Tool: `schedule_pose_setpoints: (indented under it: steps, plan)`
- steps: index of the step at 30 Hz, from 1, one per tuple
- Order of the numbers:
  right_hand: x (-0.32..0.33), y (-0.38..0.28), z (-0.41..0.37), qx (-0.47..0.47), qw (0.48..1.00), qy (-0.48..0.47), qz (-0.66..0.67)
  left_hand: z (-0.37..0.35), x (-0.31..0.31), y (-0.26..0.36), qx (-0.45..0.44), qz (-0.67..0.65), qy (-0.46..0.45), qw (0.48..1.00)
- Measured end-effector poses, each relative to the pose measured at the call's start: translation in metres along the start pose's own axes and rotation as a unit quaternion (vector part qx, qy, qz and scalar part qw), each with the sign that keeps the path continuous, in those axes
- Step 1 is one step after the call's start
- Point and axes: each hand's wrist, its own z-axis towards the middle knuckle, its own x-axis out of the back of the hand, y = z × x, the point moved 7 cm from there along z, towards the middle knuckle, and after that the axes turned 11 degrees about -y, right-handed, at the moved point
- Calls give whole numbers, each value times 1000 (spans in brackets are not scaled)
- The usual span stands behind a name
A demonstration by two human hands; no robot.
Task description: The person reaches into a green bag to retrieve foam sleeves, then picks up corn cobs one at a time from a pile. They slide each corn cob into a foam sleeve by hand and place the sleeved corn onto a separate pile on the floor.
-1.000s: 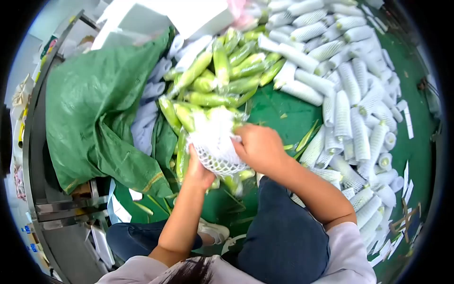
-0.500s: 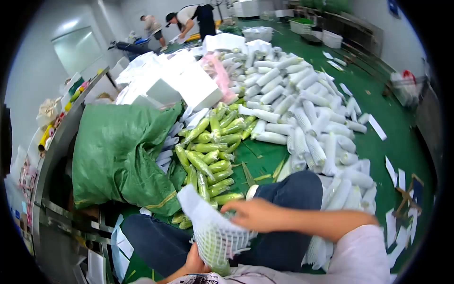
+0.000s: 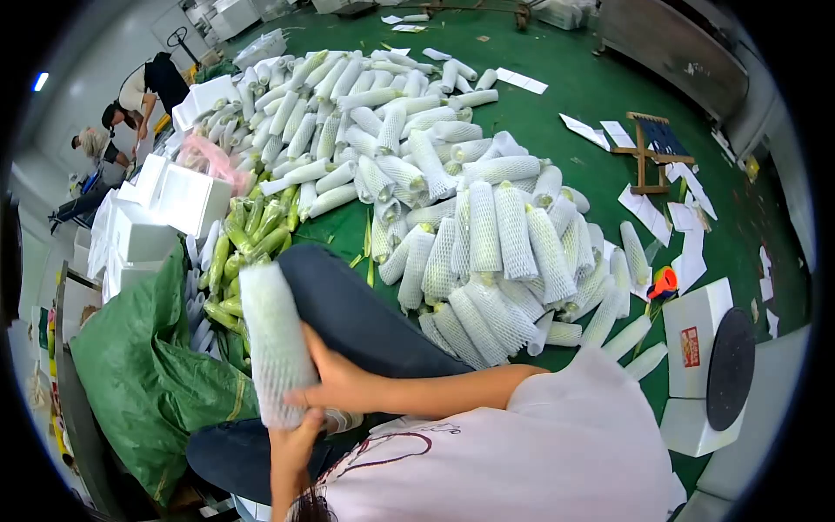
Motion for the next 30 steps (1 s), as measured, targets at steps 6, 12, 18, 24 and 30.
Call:
schedule_pose_setpoints:
  steps: [6, 12, 18, 24, 30]
  plan:
    - [151, -36, 16, 43, 908, 118, -400, 19, 66, 110, -128, 230, -91, 960]
    - [518, 29, 15, -15, 608, 423, -672, -47, 319, 23, -109, 122, 323, 932]
    - [448, 96, 118, -425, 423, 236, -765, 71, 336, -197, -32, -188, 215, 958]
    - [196, 149, 351, -167, 768, -194, -588, 58, 498, -230, 109, 313, 560, 759]
    - [-54, 233, 419, -250, 690, -556, -391, -11, 644, -158, 241, 545, 576, 559]
